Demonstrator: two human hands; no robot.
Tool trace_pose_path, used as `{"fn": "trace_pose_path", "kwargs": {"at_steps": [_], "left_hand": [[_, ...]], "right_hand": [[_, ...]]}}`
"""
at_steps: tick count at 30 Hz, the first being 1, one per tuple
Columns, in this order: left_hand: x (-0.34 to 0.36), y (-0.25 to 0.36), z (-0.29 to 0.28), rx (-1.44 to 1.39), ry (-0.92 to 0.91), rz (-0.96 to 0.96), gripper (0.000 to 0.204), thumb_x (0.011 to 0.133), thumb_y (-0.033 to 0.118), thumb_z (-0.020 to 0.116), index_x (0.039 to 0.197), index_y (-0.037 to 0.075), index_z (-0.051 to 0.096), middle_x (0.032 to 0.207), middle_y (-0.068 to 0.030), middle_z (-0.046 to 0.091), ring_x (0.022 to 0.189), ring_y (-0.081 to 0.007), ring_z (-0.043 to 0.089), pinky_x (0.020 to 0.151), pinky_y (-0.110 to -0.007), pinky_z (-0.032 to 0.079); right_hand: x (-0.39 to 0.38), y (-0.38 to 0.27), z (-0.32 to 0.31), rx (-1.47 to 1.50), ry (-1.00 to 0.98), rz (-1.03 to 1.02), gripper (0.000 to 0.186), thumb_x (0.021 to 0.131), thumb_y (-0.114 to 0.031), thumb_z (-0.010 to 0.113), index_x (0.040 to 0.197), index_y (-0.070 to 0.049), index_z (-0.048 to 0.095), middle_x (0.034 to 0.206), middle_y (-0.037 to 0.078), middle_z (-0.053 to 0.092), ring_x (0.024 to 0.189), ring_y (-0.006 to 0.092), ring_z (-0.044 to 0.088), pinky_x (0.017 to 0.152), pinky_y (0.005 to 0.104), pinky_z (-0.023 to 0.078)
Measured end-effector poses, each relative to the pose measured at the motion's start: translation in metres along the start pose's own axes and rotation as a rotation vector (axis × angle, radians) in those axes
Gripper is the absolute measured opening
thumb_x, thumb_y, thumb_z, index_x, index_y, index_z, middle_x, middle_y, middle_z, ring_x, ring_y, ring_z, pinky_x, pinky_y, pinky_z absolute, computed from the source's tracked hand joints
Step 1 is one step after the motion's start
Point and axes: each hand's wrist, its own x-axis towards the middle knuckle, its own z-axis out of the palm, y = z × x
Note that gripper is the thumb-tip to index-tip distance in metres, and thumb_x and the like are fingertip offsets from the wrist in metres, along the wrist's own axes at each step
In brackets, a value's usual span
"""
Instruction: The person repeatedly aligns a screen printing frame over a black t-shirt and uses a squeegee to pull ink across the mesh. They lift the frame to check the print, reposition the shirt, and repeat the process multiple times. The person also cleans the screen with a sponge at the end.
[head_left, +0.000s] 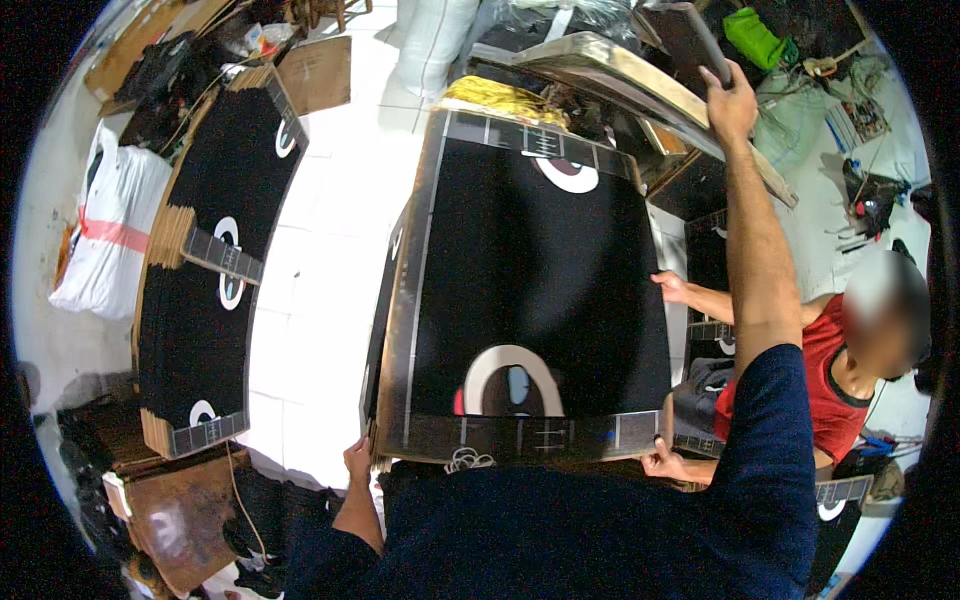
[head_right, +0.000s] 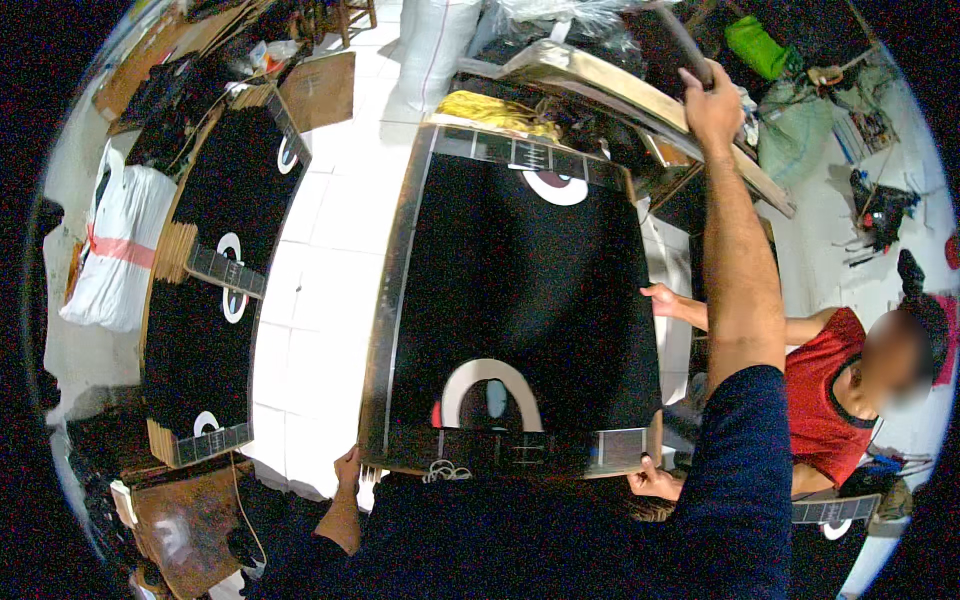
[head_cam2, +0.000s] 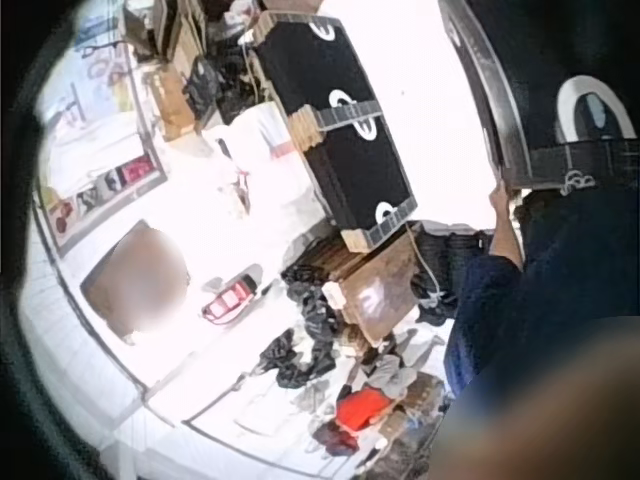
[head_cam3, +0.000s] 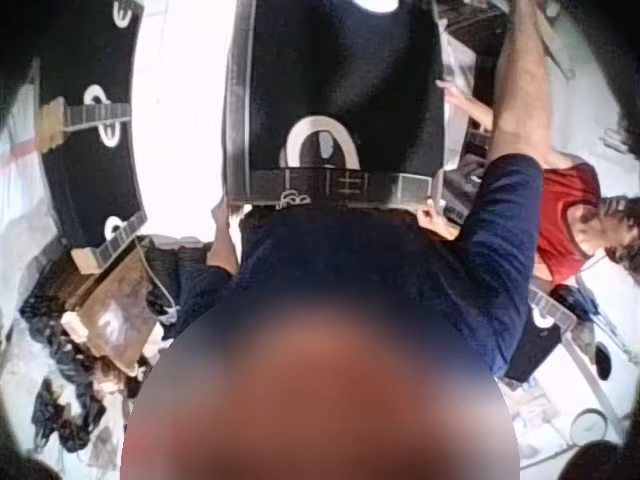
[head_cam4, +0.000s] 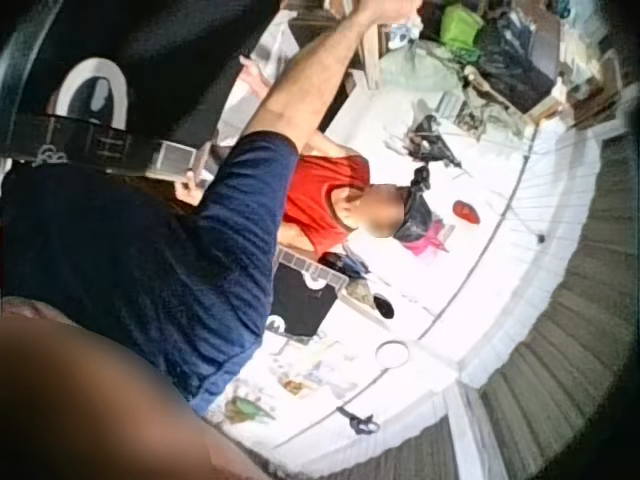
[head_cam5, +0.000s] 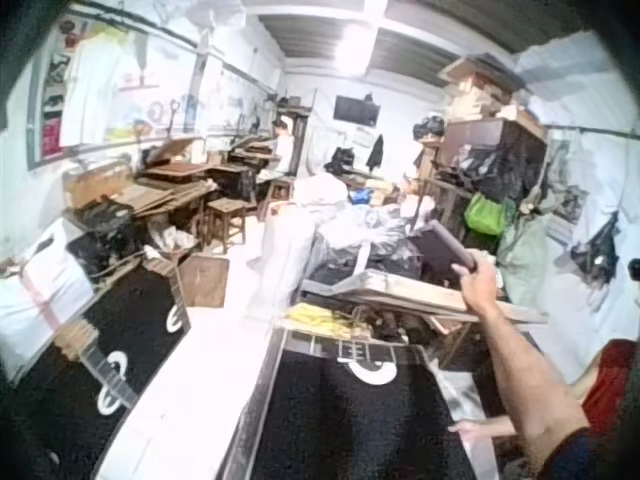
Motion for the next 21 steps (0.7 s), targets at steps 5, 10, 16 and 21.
{"fn": "trace_pose_path", "kwargs": {"at_steps": [5,10,16,21], "left_hand": [[-0.023,0.021,0.011,0.163,0.283,-0.031,0.028,0.096,0.022,0.071,0.111,-0.001,0.077,0.105,-0.0226,0.076,0.096,-0.0409,0.071,0.090,-0.047,0.055],[-0.017,0.008,0.007,0.190,0.555,0.207,0.035,0.094,0.017,0.073,0.123,-0.003,0.072,0.117,-0.0233,0.072,0.107,-0.0397,0.068,0.094,-0.045,0.054],[0.005,0.074,-0.039,0.302,0.566,0.231,0.017,0.094,0.018,0.068,0.091,0.004,0.078,0.087,-0.0183,0.074,0.084,-0.0396,0.070,0.077,-0.047,0.054],[0.004,0.269,-0.078,0.106,0.618,0.805,0.014,0.092,0.014,0.076,0.087,0.001,0.079,0.073,-0.0152,0.067,0.069,-0.0298,0.063,0.067,-0.042,0.048]], "right_hand": [[0.027,0.021,0.013,-0.071,0.024,-0.020,0.051,0.088,-0.053,0.076,0.128,-0.022,0.071,0.112,0.012,0.076,0.099,0.0308,0.072,0.088,0.0414,0.053],[0.031,0.036,0.018,0.016,-0.014,0.009,0.057,0.087,-0.056,0.077,0.131,-0.020,0.070,0.105,0.011,0.077,0.089,0.0275,0.072,0.085,0.0396,0.052],[0.049,0.047,0.023,-0.129,-0.033,-0.004,0.058,0.087,-0.060,0.074,0.128,-0.020,0.072,0.107,0.011,0.077,0.094,0.0261,0.072,0.086,0.0385,0.052],[0.060,0.059,0.030,-0.264,0.021,-0.094,0.055,0.088,-0.058,0.071,0.128,-0.021,0.072,0.111,0.012,0.076,0.102,0.0306,0.071,0.092,0.0457,0.052]]}}
